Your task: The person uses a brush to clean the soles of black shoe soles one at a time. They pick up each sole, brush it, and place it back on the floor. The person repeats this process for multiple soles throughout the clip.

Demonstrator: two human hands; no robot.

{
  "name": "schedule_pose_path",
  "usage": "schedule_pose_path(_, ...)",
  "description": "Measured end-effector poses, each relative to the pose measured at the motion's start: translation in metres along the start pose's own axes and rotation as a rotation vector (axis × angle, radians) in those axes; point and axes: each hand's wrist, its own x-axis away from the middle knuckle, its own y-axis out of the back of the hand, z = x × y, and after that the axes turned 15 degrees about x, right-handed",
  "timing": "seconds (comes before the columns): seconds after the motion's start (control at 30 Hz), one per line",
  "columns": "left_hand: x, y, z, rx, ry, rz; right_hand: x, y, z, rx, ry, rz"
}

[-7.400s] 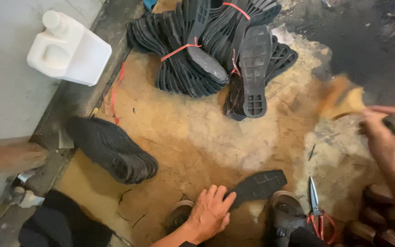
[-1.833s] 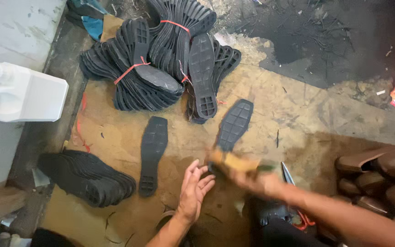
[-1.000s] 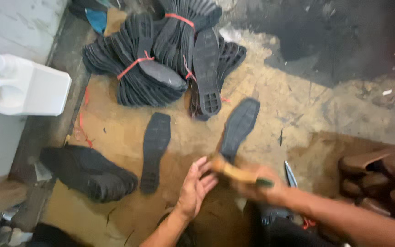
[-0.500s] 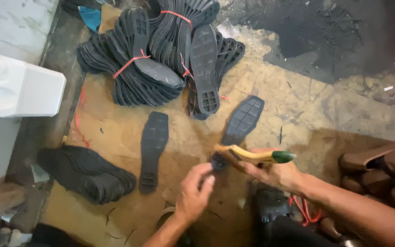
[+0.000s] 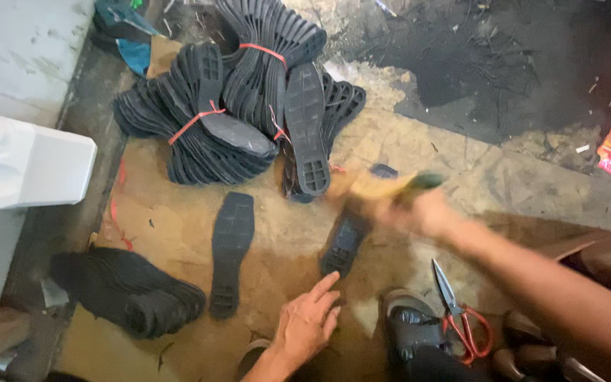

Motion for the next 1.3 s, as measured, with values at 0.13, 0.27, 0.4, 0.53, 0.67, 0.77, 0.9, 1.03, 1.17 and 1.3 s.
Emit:
schedule_pose_path(0.13, -0.001, 0.000, 0.005, -0.072, -0.001, 0.018, 0.002, -0.021, -0.001, 0.013, 0.146, 0.401)
schedule_pose_path(0.27, -0.010, 0.009, 0.001, -0.057, -0.038, 0.015, -0.017, 0.017, -0.058, -0.255, -0.428, -0.054)
schedule_pose_path(0.4, -0.037, 0.015, -0.011, -0.261, -0.211, -0.036, -0.015, 0.029, -0.055, -0.129, -0.398, -0.249)
schedule_pose_path(0.53, -0.071, 0.026, -0.023, -0.434, -0.215, 0.002, 0.001, 0.017, -0.022, -0.426, -0.355, -0.237)
schedule_pose_path(0.67, -0.088, 0.047, -0.058, -0.257, -0.349, -0.067, 0.019, 0.022, -0.034, -0.480, -0.560, -0.257)
schedule_pose_path(0.77, -0.085, 0.060, -0.105, 0.112, -0.236, -0.188, 0.033, 0.038, -0.058, -0.473, -0.696, -0.373)
schedule_pose_path(0.9, -0.071, 0.080, -0.146, 0.861, 0.149, -0.129, 0.039, 0.058, -0.071, -0.648, -0.596, -0.677)
schedule_pose_path(1.03, -0.067, 0.066, -0.124, 1.124, 0.410, -0.219, 0.038, 0.069, -0.066, -0.684, -0.548, -0.744)
schedule_pose_path(1.17, -0.055, 0.044, -0.063, 0.734, 0.601, -0.241, 0.041, 0.072, -0.070, -0.653, -0.564, -0.749)
schedule_pose_path(1.3, -0.021, 0.045, -0.023, -0.155, 0.174, -0.279, 0.046, 0.060, -0.054, -0.477, -0.727, -0.510)
